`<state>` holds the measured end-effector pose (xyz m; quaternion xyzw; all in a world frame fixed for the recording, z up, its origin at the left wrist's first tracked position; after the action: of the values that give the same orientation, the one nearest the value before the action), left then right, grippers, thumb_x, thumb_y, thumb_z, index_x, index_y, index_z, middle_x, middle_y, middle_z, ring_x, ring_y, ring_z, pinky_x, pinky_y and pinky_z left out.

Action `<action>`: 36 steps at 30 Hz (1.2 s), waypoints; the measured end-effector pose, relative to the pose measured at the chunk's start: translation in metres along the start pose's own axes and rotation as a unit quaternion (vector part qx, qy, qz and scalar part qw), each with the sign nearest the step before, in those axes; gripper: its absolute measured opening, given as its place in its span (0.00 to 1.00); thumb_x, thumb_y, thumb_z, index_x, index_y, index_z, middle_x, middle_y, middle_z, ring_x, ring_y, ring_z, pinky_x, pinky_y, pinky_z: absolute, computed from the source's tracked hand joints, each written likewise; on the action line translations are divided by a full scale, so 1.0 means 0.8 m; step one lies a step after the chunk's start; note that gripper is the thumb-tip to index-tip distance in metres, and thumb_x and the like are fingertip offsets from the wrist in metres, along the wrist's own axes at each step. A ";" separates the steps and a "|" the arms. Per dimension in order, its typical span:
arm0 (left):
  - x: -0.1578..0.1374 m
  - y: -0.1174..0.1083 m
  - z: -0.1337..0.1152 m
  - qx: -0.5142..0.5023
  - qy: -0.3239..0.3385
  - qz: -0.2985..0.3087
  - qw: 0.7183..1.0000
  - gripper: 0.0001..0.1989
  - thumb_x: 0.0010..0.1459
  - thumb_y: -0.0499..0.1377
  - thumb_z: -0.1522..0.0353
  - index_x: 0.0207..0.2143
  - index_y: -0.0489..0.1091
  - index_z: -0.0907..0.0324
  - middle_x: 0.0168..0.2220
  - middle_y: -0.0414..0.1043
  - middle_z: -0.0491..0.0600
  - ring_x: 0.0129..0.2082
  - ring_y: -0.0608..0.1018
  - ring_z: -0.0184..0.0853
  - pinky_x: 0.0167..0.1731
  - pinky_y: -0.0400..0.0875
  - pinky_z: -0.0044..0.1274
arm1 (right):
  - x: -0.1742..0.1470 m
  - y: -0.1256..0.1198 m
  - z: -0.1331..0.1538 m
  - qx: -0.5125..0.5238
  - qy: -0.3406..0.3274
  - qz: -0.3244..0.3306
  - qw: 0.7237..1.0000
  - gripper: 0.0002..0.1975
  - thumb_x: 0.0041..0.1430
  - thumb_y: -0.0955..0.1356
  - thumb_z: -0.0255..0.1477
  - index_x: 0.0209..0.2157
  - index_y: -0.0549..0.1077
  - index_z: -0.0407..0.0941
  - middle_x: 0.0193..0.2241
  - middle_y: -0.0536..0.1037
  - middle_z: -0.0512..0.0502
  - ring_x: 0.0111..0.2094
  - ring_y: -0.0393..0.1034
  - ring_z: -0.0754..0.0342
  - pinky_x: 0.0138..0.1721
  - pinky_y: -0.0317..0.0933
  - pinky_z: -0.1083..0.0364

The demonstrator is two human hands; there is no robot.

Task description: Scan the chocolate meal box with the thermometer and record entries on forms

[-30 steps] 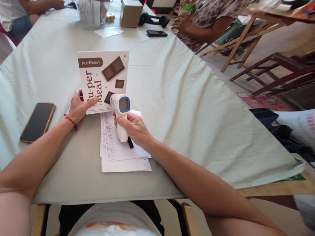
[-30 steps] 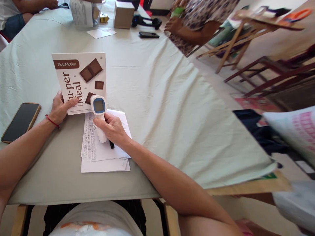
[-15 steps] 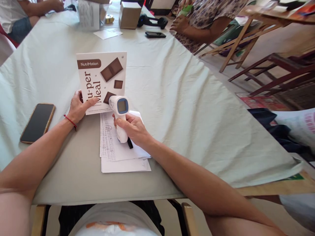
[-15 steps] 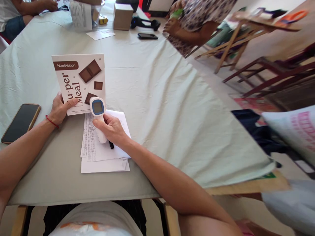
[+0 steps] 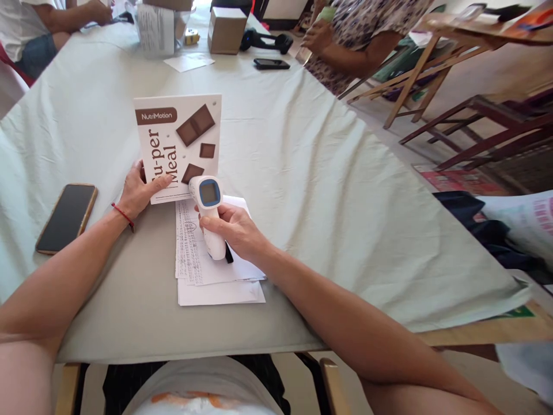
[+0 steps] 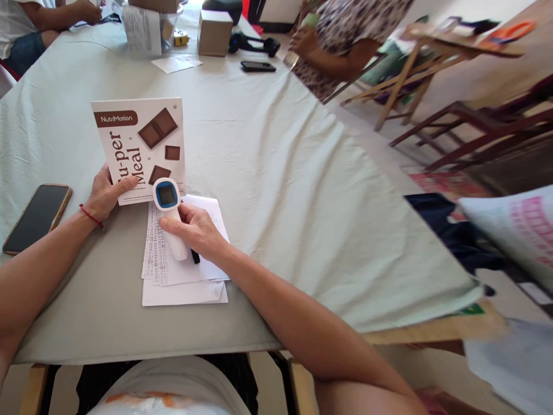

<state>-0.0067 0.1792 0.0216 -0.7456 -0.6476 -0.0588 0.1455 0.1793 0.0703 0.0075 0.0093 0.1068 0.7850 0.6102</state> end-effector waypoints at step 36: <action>0.023 -0.060 0.013 -0.040 0.075 -0.146 0.986 0.38 0.34 0.77 0.50 0.44 0.64 0.51 0.45 0.76 0.46 0.49 0.78 0.44 0.52 0.74 0.37 | -0.050 -0.023 0.043 -0.019 -0.124 -0.102 0.987 0.15 0.42 0.77 0.39 0.27 0.72 0.47 0.25 0.69 0.52 0.28 0.64 0.55 0.30 0.61 0.52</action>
<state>-0.0518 0.2058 0.0236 -0.6421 -0.7336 -0.1613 0.1536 0.2118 0.0415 0.0425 0.0841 0.0161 0.7135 0.6954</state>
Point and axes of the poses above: each hand's wrist, its own x-axis towards the middle knuckle, its own y-axis out of the palm, z = x × y, the point moved 7 cm from there along x, towards the middle knuckle
